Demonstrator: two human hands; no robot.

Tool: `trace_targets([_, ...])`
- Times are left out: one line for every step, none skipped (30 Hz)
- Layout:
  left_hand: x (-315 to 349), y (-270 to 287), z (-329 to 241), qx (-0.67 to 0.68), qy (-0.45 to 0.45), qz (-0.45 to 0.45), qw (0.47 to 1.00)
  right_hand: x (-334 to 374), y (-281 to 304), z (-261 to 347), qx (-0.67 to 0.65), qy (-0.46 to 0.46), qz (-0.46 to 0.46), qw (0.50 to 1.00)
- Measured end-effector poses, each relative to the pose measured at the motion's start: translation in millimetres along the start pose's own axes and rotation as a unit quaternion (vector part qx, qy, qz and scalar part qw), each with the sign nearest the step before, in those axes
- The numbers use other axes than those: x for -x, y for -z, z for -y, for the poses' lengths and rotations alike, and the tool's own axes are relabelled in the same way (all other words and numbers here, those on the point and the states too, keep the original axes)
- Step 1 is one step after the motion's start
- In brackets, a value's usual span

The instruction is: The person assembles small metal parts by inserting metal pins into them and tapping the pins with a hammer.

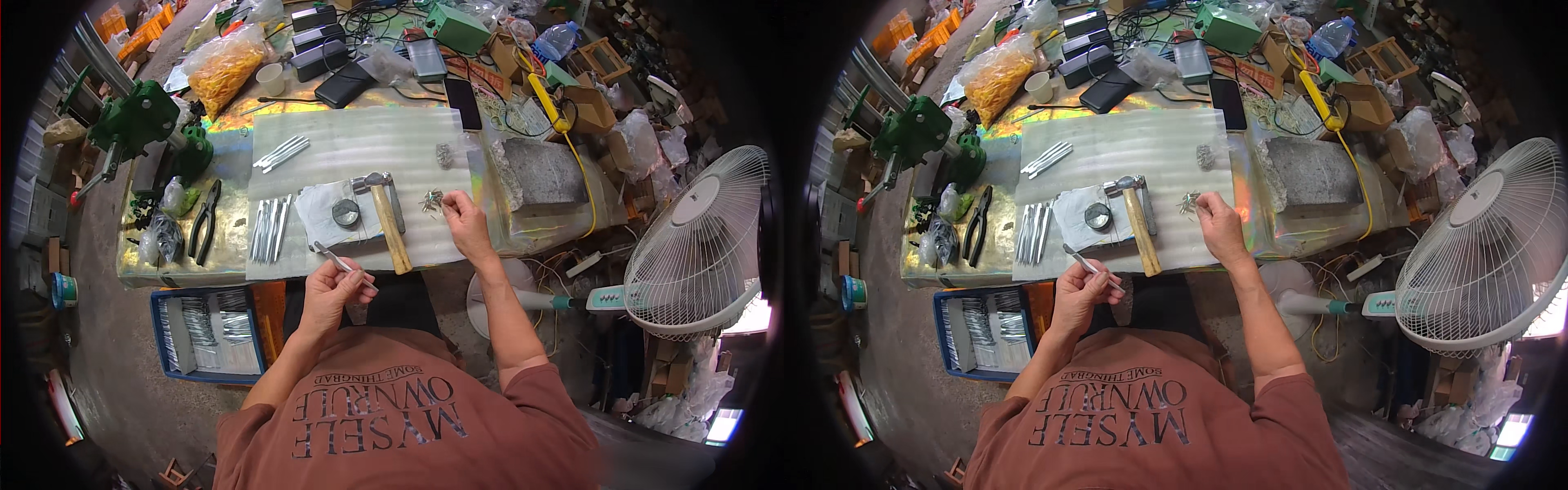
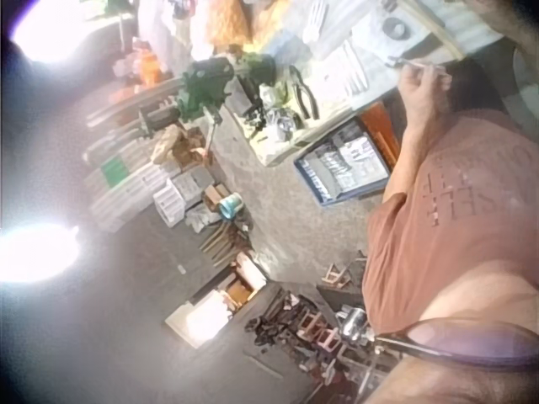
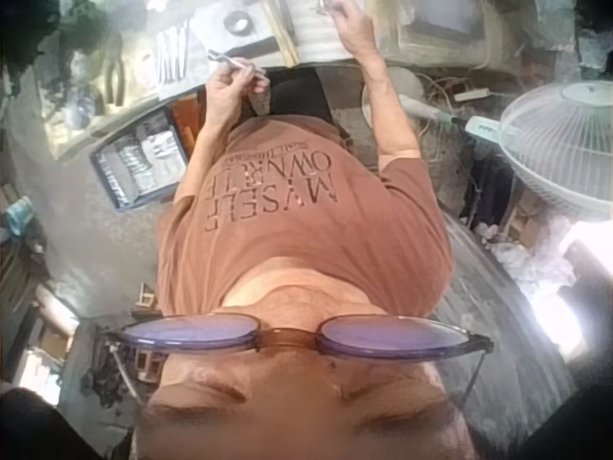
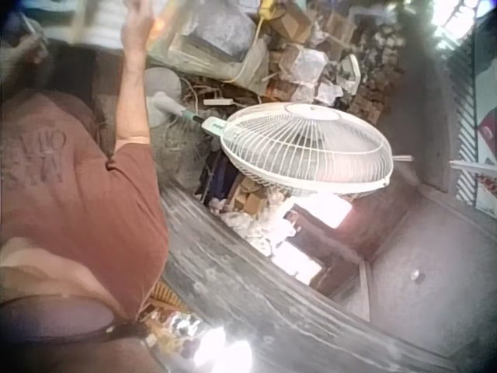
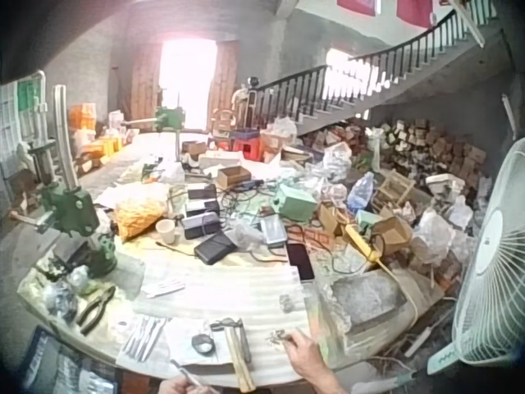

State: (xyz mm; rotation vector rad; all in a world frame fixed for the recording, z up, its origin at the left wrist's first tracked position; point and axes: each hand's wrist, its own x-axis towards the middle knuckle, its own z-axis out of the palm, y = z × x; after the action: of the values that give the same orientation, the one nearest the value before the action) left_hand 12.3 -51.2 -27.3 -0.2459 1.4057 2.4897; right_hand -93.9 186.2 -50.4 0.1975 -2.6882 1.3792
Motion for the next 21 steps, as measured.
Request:
trace_targets([0.2,0.1,-0.1,0.0,-0.001,-0.001,1.0,1.3,1.9,4.8,-0.052,-0.043,0.013,0.998])
trace_targets([0.4,0.3,-0.2,-0.002,-0.001,-0.001,1.0,1.9,0.4,2.2,-0.052,-0.043,0.014,0.998])
trace_targets([0.3,-0.2,-0.2,-0.004,0.0,0.001,1.0,2.9,-0.5,-2.1,-0.137,-0.052,0.02,0.989])
trace_targets([0.2,-0.6,-0.2,-0.004,0.0,0.002,1.0,4.1,-0.8,-4.6,-0.222,-0.06,0.027,0.973])
trace_targets([0.0,-1.0,0.0,-0.007,0.002,0.001,1.0,5.9,-0.4,-6.0,-0.221,-0.06,0.026,0.973])
trace_targets([-0.1,-1.0,0.0,-0.009,0.005,0.0,1.0,7.7,-0.6,-6.0,-0.27,-0.064,0.038,0.96])
trace_targets([-0.2,-1.6,-0.2,-0.009,0.004,-0.001,1.0,9.5,-0.7,-5.7,-0.319,-0.067,0.051,0.944])
trace_targets([-0.5,-2.5,-0.6,-0.012,0.0,-0.003,1.0,11.5,-0.1,-3.5,-0.319,-0.067,0.051,0.944])
trace_targets([-0.9,-3.0,-0.5,-0.014,-0.005,-0.005,1.0,13.6,0.7,0.7,-0.336,-0.071,0.054,0.938])
trace_targets([-1.3,-3.2,-0.3,-0.014,-0.005,-0.005,1.0,15.4,1.5,4.6,-0.353,-0.075,0.058,0.931])
trace_targets([-1.7,-3.3,-0.1,-0.015,-0.005,-0.004,1.0,17.2,2.2,7.4,-0.353,-0.075,0.058,0.931])
trace_targets([-1.7,-3.8,-0.3,-0.017,-0.006,-0.004,1.0,18.8,3.1,10.4,-0.372,-0.079,0.063,0.923])
trace_targets([-1.6,-4.1,-0.4,-0.017,-0.006,-0.003,1.0,20.1,3.8,12.9,-0.391,-0.082,0.067,0.914])
trace_targets([-1.6,-4.5,-0.4,-0.018,-0.006,-0.003,1.0,21.1,4.3,15.2,-0.391,-0.082,0.067,0.914])
trace_targets([-1.6,-4.9,-0.4,-0.02,-0.005,-0.003,1.0,22.1,4.8,17.1,-0.401,-0.084,0.069,0.91])
trace_targets([-1.9,-5.5,-0.4,-0.02,-0.005,-0.003,1.0,23.0,5.1,17.9,-0.411,-0.085,0.07,0.905])
trace_targets([-2.3,-6.2,-0.4,-0.021,-0.005,-0.003,1.0,23.8,5.1,17.8,-0.411,-0.085,0.07,0.905])
trace_targets([-2.5,-6.9,-0.5,-0.022,-0.006,-0.003,1.0,24.5,5.2,17.7,-0.426,-0.083,0.069,0.898])
trace_targets([-2.9,-7.5,-0.7,-0.022,-0.006,-0.003,1.0,25.3,5.2,17.8,-0.44,-0.08,0.068,0.892])
trace_targets([-3.3,-8.1,-0.9,-0.017,-0.008,0.003,1.0,26.2,5.6,18.6,-0.44,-0.08,0.068,0.892])
trace_targets([-3.5,-8.7,-1.1,-0.013,-0.011,0.009,1.0,27.2,6.3,20.1,-0.442,-0.085,0.073,0.89])
